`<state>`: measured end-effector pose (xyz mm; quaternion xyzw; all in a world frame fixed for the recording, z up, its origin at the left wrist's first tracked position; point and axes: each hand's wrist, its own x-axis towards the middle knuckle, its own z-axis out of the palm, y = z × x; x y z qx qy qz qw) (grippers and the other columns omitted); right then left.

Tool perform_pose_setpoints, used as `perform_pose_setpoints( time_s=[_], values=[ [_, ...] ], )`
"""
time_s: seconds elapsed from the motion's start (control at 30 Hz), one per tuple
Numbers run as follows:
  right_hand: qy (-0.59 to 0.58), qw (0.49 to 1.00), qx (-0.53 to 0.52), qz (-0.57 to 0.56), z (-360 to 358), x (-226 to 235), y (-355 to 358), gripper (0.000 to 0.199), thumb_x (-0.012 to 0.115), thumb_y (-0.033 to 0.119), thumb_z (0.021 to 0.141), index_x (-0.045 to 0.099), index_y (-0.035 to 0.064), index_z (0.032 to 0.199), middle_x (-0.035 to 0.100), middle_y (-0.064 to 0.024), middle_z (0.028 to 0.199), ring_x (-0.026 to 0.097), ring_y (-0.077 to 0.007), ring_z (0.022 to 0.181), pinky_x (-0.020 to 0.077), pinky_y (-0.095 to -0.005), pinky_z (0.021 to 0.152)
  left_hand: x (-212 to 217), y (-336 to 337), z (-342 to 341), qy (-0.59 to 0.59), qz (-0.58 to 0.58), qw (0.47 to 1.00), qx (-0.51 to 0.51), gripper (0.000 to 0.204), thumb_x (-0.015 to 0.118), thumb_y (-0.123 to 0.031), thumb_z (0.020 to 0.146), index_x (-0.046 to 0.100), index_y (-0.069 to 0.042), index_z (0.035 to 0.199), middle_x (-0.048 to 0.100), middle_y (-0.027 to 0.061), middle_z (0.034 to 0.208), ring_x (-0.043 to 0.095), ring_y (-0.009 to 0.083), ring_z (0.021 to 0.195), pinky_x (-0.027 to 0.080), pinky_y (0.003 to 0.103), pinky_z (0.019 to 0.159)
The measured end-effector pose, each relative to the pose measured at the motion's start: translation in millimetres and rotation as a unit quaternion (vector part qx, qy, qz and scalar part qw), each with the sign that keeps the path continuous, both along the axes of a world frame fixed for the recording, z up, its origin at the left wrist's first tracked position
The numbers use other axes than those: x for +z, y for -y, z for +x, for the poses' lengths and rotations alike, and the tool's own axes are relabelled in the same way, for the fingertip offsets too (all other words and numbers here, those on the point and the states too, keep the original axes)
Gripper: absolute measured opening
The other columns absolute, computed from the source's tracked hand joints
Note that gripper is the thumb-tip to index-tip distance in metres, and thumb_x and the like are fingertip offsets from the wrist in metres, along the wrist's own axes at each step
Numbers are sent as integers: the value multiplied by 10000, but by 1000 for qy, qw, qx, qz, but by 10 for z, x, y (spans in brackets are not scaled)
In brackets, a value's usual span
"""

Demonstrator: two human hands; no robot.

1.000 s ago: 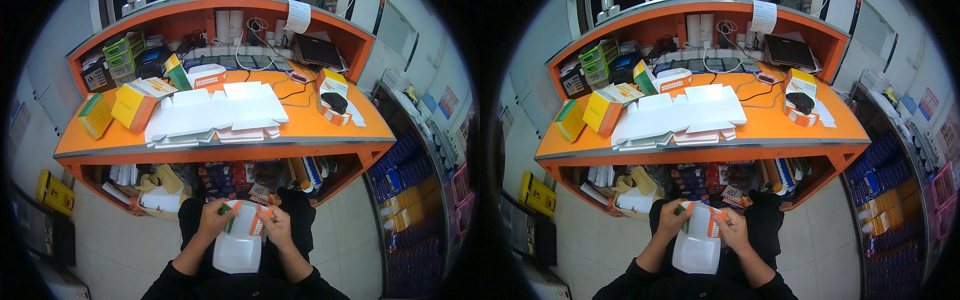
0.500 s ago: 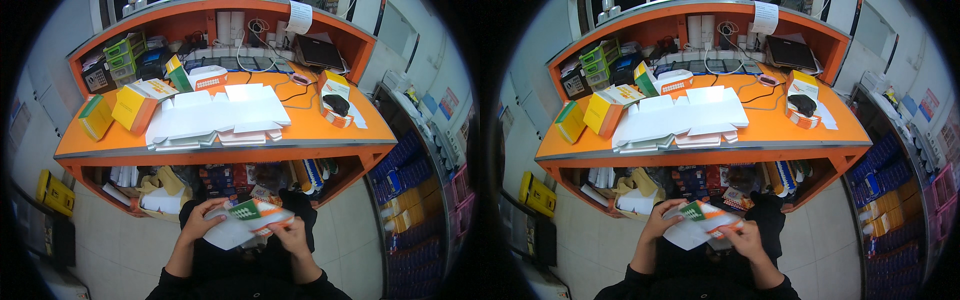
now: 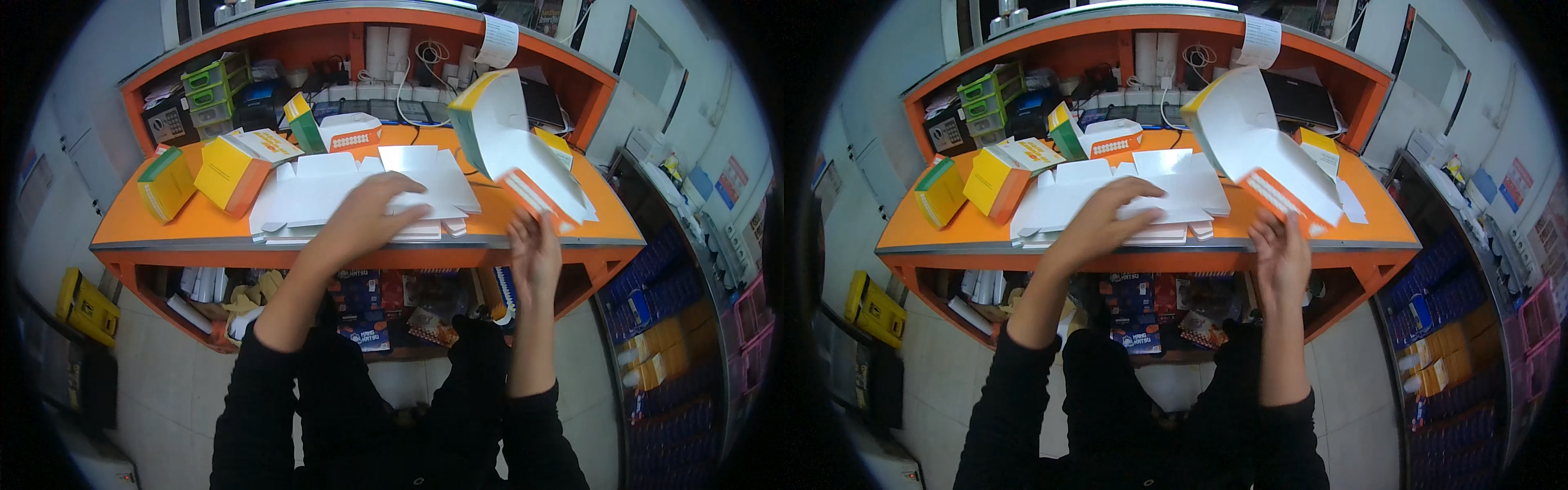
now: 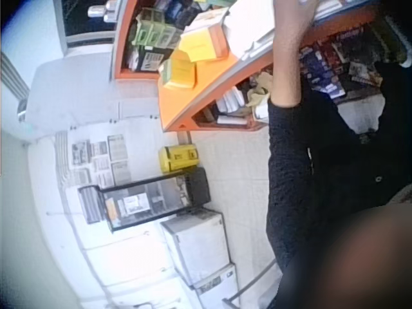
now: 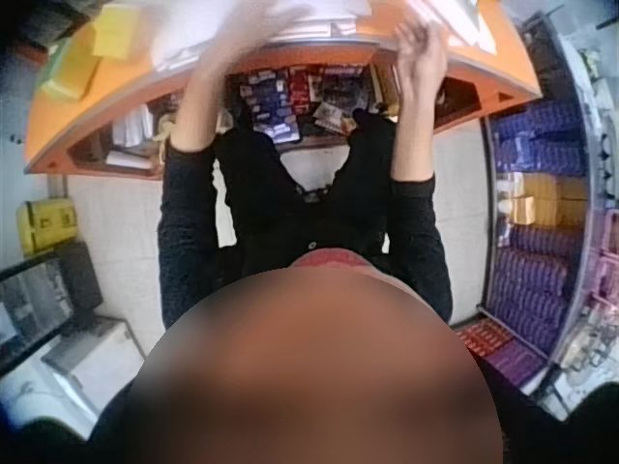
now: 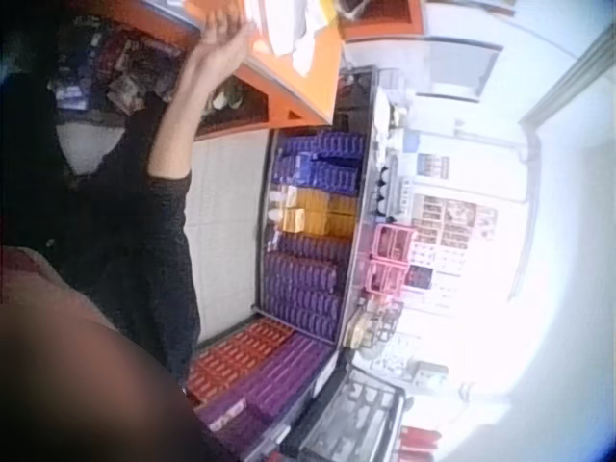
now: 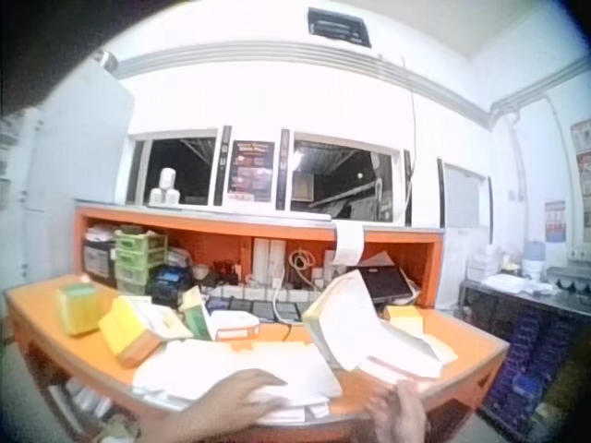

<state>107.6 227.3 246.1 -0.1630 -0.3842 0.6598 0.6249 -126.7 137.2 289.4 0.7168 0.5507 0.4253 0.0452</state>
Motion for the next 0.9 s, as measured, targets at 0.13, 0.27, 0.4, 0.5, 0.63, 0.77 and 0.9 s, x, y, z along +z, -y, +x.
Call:
perform_pose_setpoints(
  time_s=[0.13,0.27,0.4,0.5,0.63,0.77,0.9],
  values=[
    [97,978,177,60,-160,14,4,332,470,197,951,507,-43,1178,629,-145,1022,629,-182,860,518,-263,785,82,-456,9,-161,-203,966,11,267,657,-289,798,682,-28,846,667,108,854,624,213,812,477,294,740],
    [213,964,116,107,-153,18,127,293,511,170,926,564,-33,1131,644,-130,992,624,-171,869,507,-266,763,172,-701,-159,-137,-252,957,-38,245,633,-260,812,678,-19,801,661,107,757,625,229,723,481,318,673],
    [418,747,-136,499,-393,68,85,251,614,183,829,616,4,1004,641,-112,986,606,-245,868,473,-363,777,108,-830,-234,-166,-154,973,-43,217,594,-197,820,654,-2,890,650,160,803,616,267,740,476,349,685],
    [506,604,-177,590,-701,-35,91,264,631,241,805,630,21,952,625,-110,1019,563,-279,939,443,-384,828,137,-796,-209,-168,-65,984,19,216,571,-162,817,637,-8,953,634,196,830,611,314,767,473,377,708],
    [571,584,-156,556,-805,-57,62,331,633,298,796,617,33,993,605,-106,1063,530,-277,1004,416,-409,869,662,-426,-267,-111,134,965,198,212,561,-182,816,659,-30,927,632,209,881,628,358,784,503,414,696],
    [486,714,-61,500,-744,134,251,521,641,354,795,520,39,1192,570,-160,1146,501,-294,1092,381,-423,934,996,437,-190,-26,352,910,217,182,539,-99,858,658,-6,959,670,174,856,661,291,733,516,358,633],
    [189,898,67,391,-570,47,926,708,622,370,830,305,18,1356,511,-224,1214,484,-319,1134,361,-420,962,357,1160,382,-96,301,936,153,251,596,1,802,656,-60,1038,654,151,1028,652,279,869,511,319,725]
  ],
)
